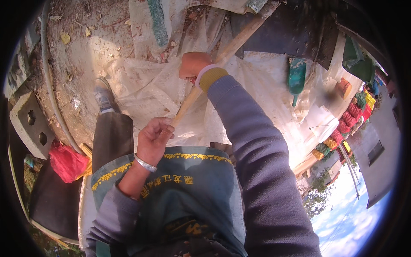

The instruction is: The person uses a green scoop to transfer a granular substance into a machine. They then retrieve a root vegetable, scoop water from a large pot containing fish, and pour the water into the machine. The person continues to add more of the granular substance using a red scoop.

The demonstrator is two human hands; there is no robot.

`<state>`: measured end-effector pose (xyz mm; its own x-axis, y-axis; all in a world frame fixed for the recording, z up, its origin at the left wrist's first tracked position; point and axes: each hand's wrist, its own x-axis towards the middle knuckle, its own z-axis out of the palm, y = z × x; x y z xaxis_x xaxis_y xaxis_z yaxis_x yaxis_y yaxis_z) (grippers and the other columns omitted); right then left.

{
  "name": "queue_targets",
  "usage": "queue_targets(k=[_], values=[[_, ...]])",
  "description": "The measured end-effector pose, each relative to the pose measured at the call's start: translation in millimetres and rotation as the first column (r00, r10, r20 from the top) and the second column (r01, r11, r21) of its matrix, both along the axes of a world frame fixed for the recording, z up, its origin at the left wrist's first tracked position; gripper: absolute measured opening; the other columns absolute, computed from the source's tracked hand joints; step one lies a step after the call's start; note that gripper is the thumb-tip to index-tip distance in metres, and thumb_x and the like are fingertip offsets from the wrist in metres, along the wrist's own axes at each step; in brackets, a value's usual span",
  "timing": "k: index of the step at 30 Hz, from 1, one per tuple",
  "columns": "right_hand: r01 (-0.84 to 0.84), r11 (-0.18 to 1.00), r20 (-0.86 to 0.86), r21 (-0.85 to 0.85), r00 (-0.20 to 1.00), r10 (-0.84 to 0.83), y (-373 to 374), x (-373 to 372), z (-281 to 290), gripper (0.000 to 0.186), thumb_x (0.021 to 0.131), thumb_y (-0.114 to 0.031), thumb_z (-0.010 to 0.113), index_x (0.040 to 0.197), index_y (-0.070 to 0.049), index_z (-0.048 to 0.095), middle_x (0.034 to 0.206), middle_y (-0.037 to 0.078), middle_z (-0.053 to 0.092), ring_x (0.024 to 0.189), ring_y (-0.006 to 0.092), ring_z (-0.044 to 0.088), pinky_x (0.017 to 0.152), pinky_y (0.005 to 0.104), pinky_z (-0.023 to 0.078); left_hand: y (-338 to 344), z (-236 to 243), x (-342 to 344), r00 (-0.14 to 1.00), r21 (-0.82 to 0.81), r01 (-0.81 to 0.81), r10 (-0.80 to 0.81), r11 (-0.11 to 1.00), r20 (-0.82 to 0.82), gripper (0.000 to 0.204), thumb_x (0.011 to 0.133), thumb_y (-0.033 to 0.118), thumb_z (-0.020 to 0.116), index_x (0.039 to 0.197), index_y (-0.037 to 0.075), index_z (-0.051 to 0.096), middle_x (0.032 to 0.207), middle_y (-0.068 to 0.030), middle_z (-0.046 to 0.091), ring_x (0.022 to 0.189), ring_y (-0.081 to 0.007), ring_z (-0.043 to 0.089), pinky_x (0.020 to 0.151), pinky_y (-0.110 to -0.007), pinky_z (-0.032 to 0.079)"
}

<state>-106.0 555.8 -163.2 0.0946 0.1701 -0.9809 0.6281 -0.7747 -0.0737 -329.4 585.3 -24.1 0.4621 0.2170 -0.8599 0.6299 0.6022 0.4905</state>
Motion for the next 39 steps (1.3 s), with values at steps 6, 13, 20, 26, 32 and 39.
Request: queue_targets(k=[6,13,20,26,32,39], values=[[0.114,0.958,0.16,0.264,0.974,-0.16,22.5,18.8,2.9,0.02,0.055,-0.023,0.066,0.067,-0.008,0.072,0.068,0.011,0.066,0.068,0.0276,0.065,0.064,0.0336,0.051,-0.2,2.5,1.0,0.995,-0.03,-0.098,0.097,0.995,-0.005,0.014,0.084,0.002,0.059,0.097,0.003,0.058,0.07,0.0016,0.056,0.061,-0.003,0.047,0.058,-0.019,0.041],[0.85,0.285,-0.155,0.444,0.386,-0.91,57.6,-42.0,-60.8,0.036,0.066,-0.033,0.07,0.088,-0.006,0.063,0.075,0.012,0.065,0.069,0.023,0.065,0.063,0.0339,0.05,5.8,7.5,-0.3,0.998,-0.095,-0.067,0.066,0.993,-0.005,0.013,0.085,0.001,0.056,0.097,0.003,0.058,0.069,0.0021,0.055,0.06,-0.0033,0.046,0.056,-0.019,0.04],[0.605,0.621,0.295,0.498,0.555,-0.778,3.7,-79.4,-74.2,0.035,0.069,-0.027,0.07,0.099,-0.012,0.056,0.092,0.01,0.065,0.086,0.0283,0.063,0.075,0.0386,0.049,12.3,11.9,-4.7,0.99,-0.145,-0.142,0.137,0.979,-0.045,0.015,0.085,-0.001,0.055,0.1,0.002,0.057,0.074,-0.0005,0.058,0.066,-0.005,0.052,0.061,-0.02,0.044],[0.351,0.591,0.303,0.727,0.607,-0.734,-15.8,-88.5,-80.3,0.046,0.069,-0.029,0.071,0.108,-0.014,0.052,0.097,0.012,0.064,0.09,0.0336,0.061,0.077,0.0405,0.048,17.1,13.4,-5.6,0.997,-0.197,-0.066,0.059,0.978,-0.042,0.017,0.088,-0.001,0.055,0.104,0.001,0.056,0.086,-0.0042,0.059,0.078,-0.0102,0.058,0.073,-0.024,0.05],[0.453,0.65,0.343,0.61,0.589,-0.732,12.1,-100.4,-98.3,0.048,0.073,-0.031,0.069,0.11,-0.011,0.046,0.094,0.013,0.064,0.086,0.0333,0.062,0.073,0.0435,0.049,15.2,15.3,-12.2,0.999,-0.201,-0.036,0.03,0.979,-0.033,0.015,0.088,-0.001,0.055,0.103,0.001,0.056,0.084,-0.0037,0.06,0.077,-0.0102,0.058,0.071,-0.024,0.049],[0.361,0.82,0.331,0.445,0.785,-0.524,15.5,-93.2,-110.8,0.044,0.076,-0.025,0.065,0.11,-0.007,0.044,0.096,0.007,0.067,0.09,0.0312,0.063,0.077,0.0428,0.047,14.7,17.0,-9.4,0.994,-0.26,-0.103,0.089,0.96,-0.064,0.015,0.088,0.001,0.057,0.103,0.003,0.057,0.083,-0.0038,0.061,0.075,-0.01,0.059,0.07,-0.023,0.049]])
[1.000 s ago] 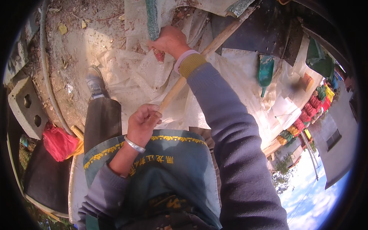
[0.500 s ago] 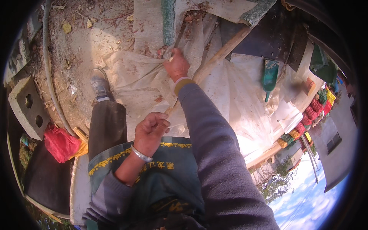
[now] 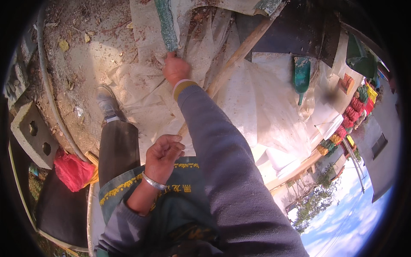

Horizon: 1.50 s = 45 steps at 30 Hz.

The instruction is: The person uses a green scoop to transfer a granular substance into a machine. They then retrieve a root vegetable, scoop water from a large pot containing fish, and pour the water into the machine. The person continues to add more of the granular substance using a red scoop.

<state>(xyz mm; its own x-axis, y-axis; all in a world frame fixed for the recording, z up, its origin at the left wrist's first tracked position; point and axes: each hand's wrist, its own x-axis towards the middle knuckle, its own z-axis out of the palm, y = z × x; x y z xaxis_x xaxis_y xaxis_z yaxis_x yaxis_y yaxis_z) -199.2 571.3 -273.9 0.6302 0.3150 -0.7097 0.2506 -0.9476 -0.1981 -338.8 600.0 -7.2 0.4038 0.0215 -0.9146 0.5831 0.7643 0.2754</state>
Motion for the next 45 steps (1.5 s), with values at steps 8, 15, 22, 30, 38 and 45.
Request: queue_targets(k=[8,15,22,30,38,45], values=[[0.693,0.636,-0.317,0.339,0.721,-0.616,-18.6,7.9,30.2,0.012,0.078,-0.017,0.06,0.09,-0.013,0.06,0.066,0.011,0.061,0.044,0.0254,0.057,0.046,0.0372,0.047,-7.4,-1.4,0.5,0.999,-0.002,0.032,-0.032,0.999,0.019,0.014,0.088,0.005,0.058,0.102,0.005,0.058,0.083,-0.0032,0.062,0.074,-0.0093,0.059,0.068,-0.022,0.048],[0.86,0.392,-0.343,0.328,0.494,-0.799,-0.1,23.7,35.4,0.015,0.078,-0.016,0.06,0.093,-0.013,0.061,0.06,0.009,0.059,0.035,0.0213,0.052,0.035,0.0345,0.04,-13.5,-3.4,1.5,0.999,-0.029,-0.004,0.003,1.0,-0.037,0.013,0.088,0.0,0.055,0.101,0.002,0.056,0.079,-0.0013,0.059,0.069,-0.0057,0.055,0.063,-0.02,0.045],[0.403,0.897,0.175,0.181,0.885,-0.432,0.5,34.7,7.6,0.025,0.074,-0.018,0.062,0.098,-0.01,0.062,0.072,0.014,0.065,0.056,0.0277,0.064,0.057,0.0391,0.051,-12.1,-2.5,4.3,1.0,0.009,0.016,-0.016,1.0,0.001,0.014,0.088,-0.002,0.054,0.101,0.001,0.056,0.079,-0.0026,0.06,0.069,-0.0075,0.056,0.064,-0.02,0.045],[0.515,0.616,0.1,0.596,0.713,-0.694,-2.9,111.5,3.1,0.023,0.079,-0.017,0.058,0.1,-0.009,0.063,0.061,0.013,0.061,0.041,0.0262,0.058,0.05,0.0358,0.05,-9.5,0.3,3.4,0.999,-0.022,-0.004,0.003,1.0,-0.039,0.015,0.087,-0.001,0.055,0.102,0.001,0.056,0.079,-0.0025,0.059,0.068,-0.0075,0.055,0.063,-0.02,0.045],[0.055,0.964,0.599,0.261,0.774,-0.206,-5.4,130.0,-14.5,0.024,0.078,-0.032,0.058,0.084,-0.01,0.066,0.067,0.018,0.063,0.071,0.0349,0.063,0.067,0.0447,0.05,-23.6,2.2,-20.4,0.939,0.16,0.341,-0.344,0.926,-0.013,0.015,0.081,0.011,0.064,0.094,0.004,0.061,0.067,-0.0035,0.058,0.058,-0.0099,0.055,0.057,-0.024,0.045],[0.764,0.33,-0.42,0.554,0.599,-0.682,-6.6,101.5,40.4,0.008,0.081,-0.008,0.055,0.087,-0.006,0.059,0.056,0.008,0.056,0.034,0.0239,0.05,0.034,0.0368,0.041,-26.8,1.0,-15.0,0.793,0.269,0.6,-0.604,0.754,-0.075,0.019,0.077,0.015,0.064,0.094,0.005,0.061,0.067,-0.0056,0.059,0.06,-0.0157,0.058,0.06,-0.028,0.047]])
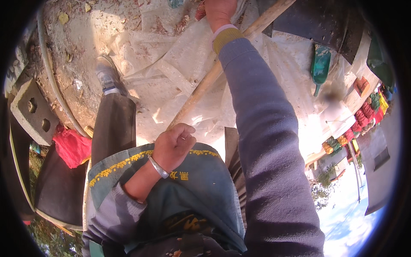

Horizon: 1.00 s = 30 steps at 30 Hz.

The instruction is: The person uses a green scoop to transfer a granular substance into a machine. They then retrieve a root vegetable, scoop water from a large pot containing fish, and pour the water into the machine. The person continues to add more of the granular substance using a red scoop.

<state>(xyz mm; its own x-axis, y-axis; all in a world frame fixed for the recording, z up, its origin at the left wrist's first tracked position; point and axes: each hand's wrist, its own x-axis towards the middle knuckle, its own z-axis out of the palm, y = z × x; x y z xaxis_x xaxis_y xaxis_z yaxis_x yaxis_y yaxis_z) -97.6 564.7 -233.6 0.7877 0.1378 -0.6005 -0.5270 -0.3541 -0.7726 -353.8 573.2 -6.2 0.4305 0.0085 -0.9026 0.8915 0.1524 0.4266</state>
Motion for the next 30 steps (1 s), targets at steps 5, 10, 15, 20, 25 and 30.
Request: queue_targets(k=[5,10,15,20,25,30], values=[[0.025,0.993,0.017,0.119,1.0,-0.027,-23.4,-45.1,56.9,0.018,0.078,-0.004,0.061,0.095,-0.003,0.061,0.074,0.007,0.062,0.057,0.0189,0.061,0.047,0.0329,0.049,-12.9,-1.0,3.6,0.995,-0.04,0.099,-0.098,0.994,0.021,0.021,0.079,0.018,0.063,0.096,0.005,0.061,0.071,-0.0068,0.063,0.063,-0.0182,0.061,0.061,-0.029,0.048],[0.278,0.932,-0.486,0.231,0.863,-0.137,-66.2,-92.0,170.4,0.018,0.081,-0.002,0.059,0.099,-0.002,0.059,0.079,0.008,0.061,0.059,0.0158,0.06,0.053,0.0286,0.051,-13.8,-19.7,9.3,0.976,0.0,0.187,-0.186,0.982,0.116,0.022,0.079,0.023,0.06,0.096,0.008,0.06,0.076,-0.0095,0.066,0.07,-0.0245,0.064,0.063,-0.036,0.049],[0.211,0.969,-0.513,0.13,0.85,-0.116,-107.6,-115.9,317.0,0.018,0.082,-0.005,0.062,0.098,0.0,0.059,0.078,0.006,0.061,0.06,0.0131,0.06,0.052,0.0245,0.048,-14.3,9.8,7.8,0.989,0.133,-0.138,0.131,0.981,0.062,0.022,0.078,0.011,0.061,0.099,0.002,0.06,0.07,-0.0071,0.062,0.065,-0.0136,0.058,0.062,-0.028,0.046],[0.213,0.953,-0.48,0.218,0.873,-0.085,-129.5,-89.0,442.5,0.016,0.081,-0.004,0.063,0.096,0.0,0.059,0.076,0.005,0.06,0.06,0.0127,0.059,0.053,0.0273,0.049,30.8,122.3,-13.6,0.771,-0.048,-0.601,0.594,0.798,0.231,0.018,0.084,0.004,0.057,0.101,0.0,0.056,0.08,-0.0076,0.065,0.067,-0.0101,0.06,0.058,-0.021,0.047],[0.159,0.935,-0.209,0.318,0.973,-0.095,-106.5,-32.5,560.0,0.017,0.081,-0.004,0.063,0.096,0.001,0.058,0.076,0.005,0.06,0.06,0.014,0.06,0.053,0.0274,0.05,108.6,187.2,-112.7,0.617,0.183,-0.785,0.714,0.592,0.331,0.02,0.085,0.008,0.056,0.104,0.004,0.052,0.073,-0.0074,0.063,0.06,-0.0136,0.06,0.052,-0.023,0.048],[0.015,0.728,0.152,0.685,0.975,-0.163,-61.0,55.5,696.8,0.014,0.081,-0.003,0.053,0.095,-0.002,0.057,0.077,0.011,0.06,0.061,0.0195,0.061,0.056,0.0311,0.055,129.3,222.2,-259.5,0.602,0.288,-0.785,0.785,0.549,0.146,0.007,0.082,0.009,0.057,0.088,0.007,0.053,0.068,-0.0071,0.059,0.056,-0.0151,0.058,0.049,-0.028,0.048]])
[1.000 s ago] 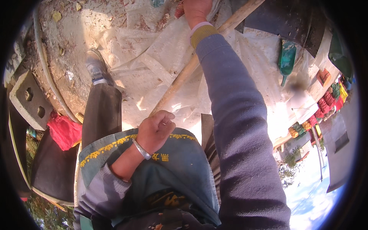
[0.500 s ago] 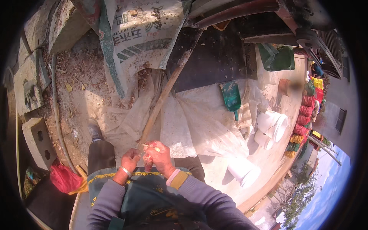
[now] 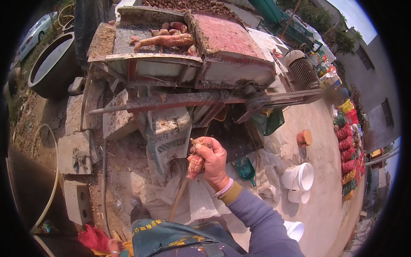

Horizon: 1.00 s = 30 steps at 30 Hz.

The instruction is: The person uses a green scoop to transfer a granular substance into a machine. They then retrieve a root vegetable, scoop water from a large pot containing fish, and pour the water into the machine. The person continues to add more of the granular substance using a red scoop.

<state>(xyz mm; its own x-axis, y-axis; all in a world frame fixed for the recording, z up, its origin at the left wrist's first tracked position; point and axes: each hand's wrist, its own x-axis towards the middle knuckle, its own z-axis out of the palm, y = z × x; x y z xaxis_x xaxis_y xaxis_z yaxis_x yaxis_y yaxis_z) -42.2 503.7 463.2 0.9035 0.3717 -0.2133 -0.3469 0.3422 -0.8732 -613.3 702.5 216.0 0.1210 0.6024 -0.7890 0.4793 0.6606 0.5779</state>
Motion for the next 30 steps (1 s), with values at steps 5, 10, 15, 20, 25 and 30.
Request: queue_targets(k=[5,10,15,20,25,30], values=[[0.075,0.985,0.595,0.157,0.789,-0.155,105.4,157.2,110.7,0.008,0.085,-0.005,0.058,0.092,-0.001,0.056,0.068,0.007,0.061,0.058,0.0158,0.06,0.049,0.0284,0.052,-26.3,5.5,-84.1,0.986,-0.092,-0.004,-0.011,0.996,-0.168,0.007,0.083,0.01,0.058,0.087,0.007,0.054,0.068,-0.0062,0.059,0.056,-0.0144,0.057,0.049,-0.027,0.048],[0.433,0.864,0.767,-0.255,0.635,-0.091,170.7,262.7,121.0,0.045,0.079,-0.031,0.07,0.107,0.002,0.057,0.083,0.011,0.066,0.081,0.02,0.063,0.064,0.028,0.052,-57.9,-0.9,-120.8,0.98,-0.149,0.003,-0.033,0.989,-0.199,0.007,0.083,0.011,0.059,0.086,0.007,0.055,0.068,-0.0052,0.059,0.057,-0.0137,0.057,0.05,-0.027,0.047],[0.439,0.852,0.731,-0.287,0.675,-0.102,179.6,266.0,90.1,0.026,0.086,-0.019,0.064,0.101,0.002,0.059,0.086,0.007,0.064,0.08,0.013,0.061,0.063,0.0235,0.051,-70.4,0.6,-145.2,0.978,-0.155,0.023,-0.054,0.988,-0.203,0.007,0.084,0.013,0.06,0.086,0.007,0.056,0.069,-0.0042,0.059,0.057,-0.013,0.056,0.051,-0.026,0.047],[0.143,0.98,0.658,-0.136,0.753,-0.019,142.2,193.3,26.1,0.011,0.087,-0.015,0.064,0.083,-0.004,0.061,0.074,0.002,0.063,0.064,0.0072,0.059,0.055,0.0198,0.048,-68.1,6.0,-138.9,0.98,-0.13,0.05,-0.073,0.99,-0.185,0.008,0.084,0.014,0.061,0.085,0.007,0.057,0.069,-0.0033,0.06,0.058,-0.0122,0.056,0.051,-0.025,0.046],[0.141,0.783,0.646,-0.605,0.662,0.38,122.4,155.6,-76.8,0.024,0.079,-0.019,0.066,0.099,-0.006,0.066,0.093,0.009,0.066,0.086,0.0206,0.063,0.077,0.0314,0.05,-65.7,6.3,-113.3,0.979,-0.122,0.075,-0.096,0.99,-0.179,0.009,0.085,0.015,0.062,0.084,0.007,0.058,0.07,-0.0023,0.06,0.058,-0.0115,0.055,0.052,-0.025,0.045],[0.461,0.485,0.633,-0.743,0.247,0.734,162.5,185.3,-148.6,0.045,0.077,-0.021,0.066,0.119,-0.009,0.057,0.124,0.016,0.055,0.109,0.0341,0.054,0.093,0.0385,0.044,-70.2,5.5,-122.4,0.975,-0.141,0.068,-0.096,0.988,-0.203,0.01,0.086,0.016,0.063,0.083,0.007,0.059,0.07,-0.0014,0.06,0.059,-0.0108,0.055,0.053,-0.024,0.045]])
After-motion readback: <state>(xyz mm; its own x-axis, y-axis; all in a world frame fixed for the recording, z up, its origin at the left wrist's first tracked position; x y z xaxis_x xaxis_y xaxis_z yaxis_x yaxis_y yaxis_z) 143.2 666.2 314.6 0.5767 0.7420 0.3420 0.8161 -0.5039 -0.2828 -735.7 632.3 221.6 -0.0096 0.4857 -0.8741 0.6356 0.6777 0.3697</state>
